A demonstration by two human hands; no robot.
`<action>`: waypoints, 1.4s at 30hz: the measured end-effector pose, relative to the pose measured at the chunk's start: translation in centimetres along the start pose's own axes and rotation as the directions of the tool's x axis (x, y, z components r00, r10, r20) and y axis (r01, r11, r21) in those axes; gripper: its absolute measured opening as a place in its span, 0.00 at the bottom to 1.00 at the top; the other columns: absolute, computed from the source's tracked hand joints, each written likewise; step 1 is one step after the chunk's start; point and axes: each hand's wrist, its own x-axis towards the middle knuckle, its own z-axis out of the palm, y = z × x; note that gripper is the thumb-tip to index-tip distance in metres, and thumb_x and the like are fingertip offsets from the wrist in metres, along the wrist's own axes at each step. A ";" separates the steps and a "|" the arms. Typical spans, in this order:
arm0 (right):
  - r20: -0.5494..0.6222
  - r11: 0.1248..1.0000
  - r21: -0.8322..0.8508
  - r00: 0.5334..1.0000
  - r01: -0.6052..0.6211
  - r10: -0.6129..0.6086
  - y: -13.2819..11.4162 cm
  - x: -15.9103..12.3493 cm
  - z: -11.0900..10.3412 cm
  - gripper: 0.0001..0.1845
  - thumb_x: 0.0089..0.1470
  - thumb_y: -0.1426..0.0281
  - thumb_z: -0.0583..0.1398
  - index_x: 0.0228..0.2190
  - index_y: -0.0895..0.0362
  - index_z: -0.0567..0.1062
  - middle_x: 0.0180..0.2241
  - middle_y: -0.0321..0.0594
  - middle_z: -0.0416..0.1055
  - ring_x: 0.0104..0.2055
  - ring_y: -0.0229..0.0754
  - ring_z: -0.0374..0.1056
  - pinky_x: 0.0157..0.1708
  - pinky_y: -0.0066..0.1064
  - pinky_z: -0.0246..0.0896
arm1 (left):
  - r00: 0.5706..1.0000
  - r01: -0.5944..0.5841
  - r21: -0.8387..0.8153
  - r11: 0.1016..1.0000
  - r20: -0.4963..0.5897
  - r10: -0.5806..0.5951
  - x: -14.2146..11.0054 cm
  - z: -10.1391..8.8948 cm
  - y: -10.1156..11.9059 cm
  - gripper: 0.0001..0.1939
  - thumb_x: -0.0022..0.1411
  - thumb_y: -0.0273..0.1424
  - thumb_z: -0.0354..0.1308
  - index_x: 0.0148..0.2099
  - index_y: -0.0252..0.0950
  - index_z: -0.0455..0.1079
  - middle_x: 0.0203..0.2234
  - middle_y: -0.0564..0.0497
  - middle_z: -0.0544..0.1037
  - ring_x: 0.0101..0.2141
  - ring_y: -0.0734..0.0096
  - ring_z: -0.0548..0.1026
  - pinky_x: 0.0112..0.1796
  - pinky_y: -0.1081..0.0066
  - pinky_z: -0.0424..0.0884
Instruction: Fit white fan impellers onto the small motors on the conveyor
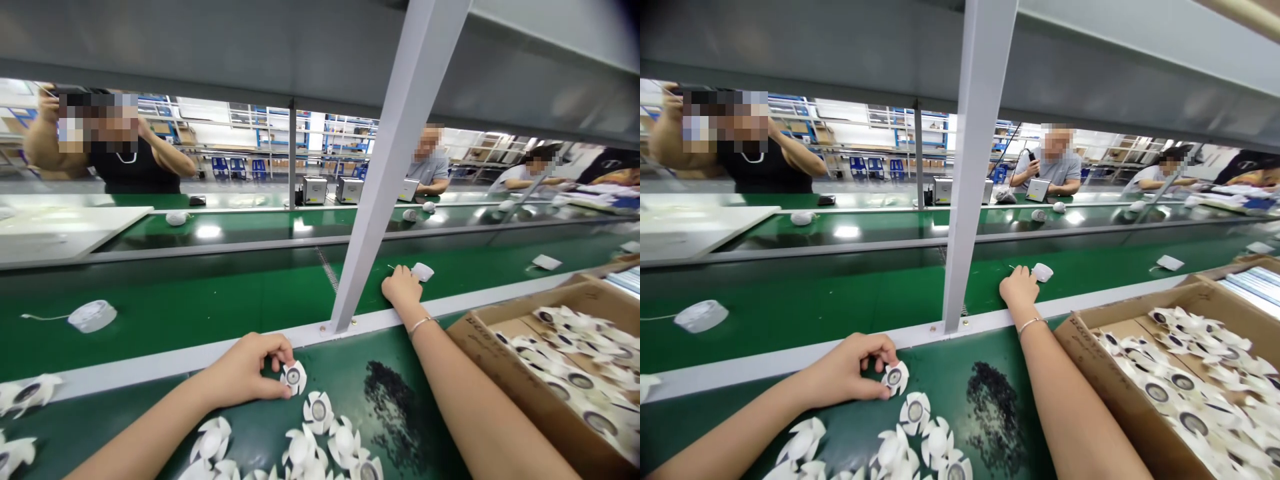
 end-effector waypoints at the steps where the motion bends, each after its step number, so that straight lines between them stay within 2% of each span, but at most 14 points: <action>1: 0.014 1.000 -0.010 1.000 0.000 0.001 -0.1 0.1 0.0 0.18 0.63 0.64 0.59 0.52 0.59 0.70 0.55 0.47 0.65 0.55 0.50 0.64 0.51 0.47 0.64 | 1.000 -0.010 -0.003 1.000 -0.003 0.010 -0.1 0.0 -0.1 0.19 0.46 0.37 0.72 0.40 0.39 0.72 0.34 0.56 0.77 0.35 0.73 0.70 0.32 0.75 0.61; 6: 0.071 0.997 -0.037 0.996 0.064 -0.061 -0.2 0.1 -0.6 0.15 0.63 0.63 0.60 0.46 0.60 0.74 0.48 0.45 0.71 0.48 0.45 0.69 0.47 0.43 0.68 | 0.999 -0.042 -0.034 0.999 -0.012 0.042 -0.3 0.1 -0.5 0.22 0.43 0.40 0.74 0.39 0.39 0.72 0.34 0.56 0.77 0.34 0.73 0.71 0.31 0.75 0.61; 10: 0.024 0.994 -0.014 0.994 0.108 -0.107 -1.1 -0.7 -0.8 0.14 0.63 0.62 0.60 0.43 0.61 0.74 0.45 0.44 0.72 0.46 0.44 0.70 0.47 0.42 0.68 | 0.998 -0.066 -0.052 0.996 -0.013 0.066 -0.2 0.0 -0.6 0.23 0.43 0.41 0.74 0.40 0.39 0.72 0.34 0.56 0.77 0.33 0.73 0.72 0.31 0.75 0.62; 16: -0.225 0.973 0.212 0.973 0.094 -0.045 -1.6 -2.6 -2.0 0.15 0.65 0.70 0.49 0.43 0.66 0.72 0.35 0.55 0.73 0.37 0.50 0.70 0.38 0.40 0.62 | 0.996 -0.086 -0.073 0.994 -0.021 0.085 -0.3 0.1 -0.9 0.23 0.42 0.41 0.74 0.40 0.39 0.73 0.34 0.55 0.78 0.33 0.73 0.72 0.30 0.75 0.62; 20: -0.437 0.891 0.418 0.899 0.178 0.025 -1.4 -5.1 -6.7 0.19 0.65 0.68 0.43 0.51 0.62 0.63 0.37 0.55 0.71 0.35 0.50 0.70 0.36 0.39 0.63 | 0.994 -0.110 -0.103 0.989 -0.026 0.108 -0.2 0.2 -1.3 0.23 0.42 0.40 0.74 0.40 0.38 0.73 0.34 0.54 0.78 0.32 0.74 0.73 0.30 0.76 0.62; 23: -0.548 0.745 0.559 0.837 0.363 0.004 -3.1 -9.1 -11.6 0.16 0.67 0.64 0.41 0.52 0.55 0.58 0.28 0.40 0.64 0.24 0.42 0.64 0.30 0.36 0.64 | 0.991 -0.135 -0.116 0.984 -0.033 0.132 -0.1 0.2 -1.5 0.24 0.43 0.39 0.74 0.42 0.39 0.73 0.35 0.54 0.79 0.32 0.75 0.73 0.31 0.77 0.62; 25: -0.567 0.325 0.758 0.817 0.566 -0.102 -4.9 -12.4 -13.9 0.09 0.65 0.61 0.51 0.45 0.50 0.64 0.25 0.33 0.57 0.20 0.39 0.57 0.26 0.36 0.64 | 0.989 -0.144 -0.106 0.984 -0.035 0.141 0.0 0.2 -1.6 0.24 0.44 0.38 0.74 0.43 0.39 0.73 0.36 0.54 0.80 0.32 0.76 0.72 0.31 0.77 0.63; 26: -0.539 0.213 0.788 0.814 0.578 -0.216 -5.9 -14.0 -14.6 0.07 0.65 0.62 0.53 0.43 0.48 0.65 0.24 0.33 0.57 0.20 0.39 0.57 0.24 0.36 0.63 | 0.989 -0.146 -0.101 0.984 -0.035 0.143 0.0 0.2 -1.6 0.23 0.44 0.38 0.74 0.43 0.39 0.73 0.37 0.54 0.80 0.32 0.76 0.72 0.32 0.77 0.63; 27: -0.511 0.183 0.786 0.787 0.591 -0.345 -6.8 -15.4 -14.8 0.05 0.64 0.63 0.54 0.41 0.49 0.67 0.24 0.33 0.59 0.20 0.39 0.58 0.23 0.34 0.61 | 0.989 -0.148 -0.102 0.984 -0.033 0.146 0.0 0.3 -1.6 0.23 0.45 0.38 0.74 0.44 0.39 0.73 0.38 0.54 0.80 0.32 0.76 0.72 0.32 0.77 0.63; 29: -0.405 0.241 0.751 0.717 0.615 -0.568 -8.5 -17.5 -14.2 0.04 0.65 0.66 0.53 0.40 0.50 0.67 0.23 0.33 0.62 0.21 0.38 0.62 0.23 0.32 0.60 | 0.988 -0.157 -0.124 0.980 -0.021 0.155 0.0 0.2 -1.6 0.26 0.45 0.38 0.74 0.46 0.39 0.73 0.41 0.53 0.80 0.32 0.76 0.72 0.33 0.76 0.64; 31: -0.305 0.316 0.711 0.680 0.628 -0.667 -9.9 -18.6 -12.8 0.06 0.66 0.66 0.50 0.39 0.51 0.66 0.23 0.32 0.64 0.21 0.37 0.63 0.24 0.30 0.59 | 0.986 -0.168 -0.164 0.972 -0.020 0.167 0.0 0.0 -1.6 0.30 0.42 0.38 0.75 0.48 0.40 0.72 0.44 0.51 0.80 0.33 0.75 0.72 0.33 0.75 0.65; 34: -0.245 0.351 0.699 0.669 0.623 -0.701 -11.8 -19.4 -10.8 0.08 0.67 0.66 0.48 0.38 0.52 0.65 0.25 0.33 0.67 0.22 0.37 0.63 0.25 0.29 0.58 | 0.989 -0.145 -0.204 0.968 -0.011 0.146 -0.1 -0.9 -1.8 0.31 0.37 0.39 0.77 0.44 0.37 0.71 0.39 0.52 0.78 0.30 0.76 0.69 0.28 0.75 0.62; 39: -0.176 0.336 0.622 0.544 0.708 -0.821 -14.7 -20.8 -9.0 0.08 0.65 0.67 0.48 0.41 0.54 0.65 0.32 0.40 0.72 0.28 0.40 0.68 0.29 0.30 0.59 | 0.988 -0.048 -0.233 0.971 0.131 0.080 -0.5 -3.5 -2.3 0.28 0.32 0.40 0.78 0.32 0.36 0.67 0.25 0.58 0.71 0.24 0.78 0.65 0.25 0.74 0.61; 42: -0.098 0.361 0.611 0.520 0.704 -0.848 -15.6 -21.8 -7.8 0.08 0.65 0.67 0.47 0.40 0.54 0.65 0.30 0.39 0.72 0.28 0.42 0.69 0.29 0.30 0.58 | 0.979 -0.024 -0.175 0.984 0.198 0.059 -0.8 -4.2 -2.3 0.26 0.33 0.41 0.77 0.28 0.36 0.66 0.22 0.58 0.70 0.23 0.76 0.66 0.26 0.73 0.61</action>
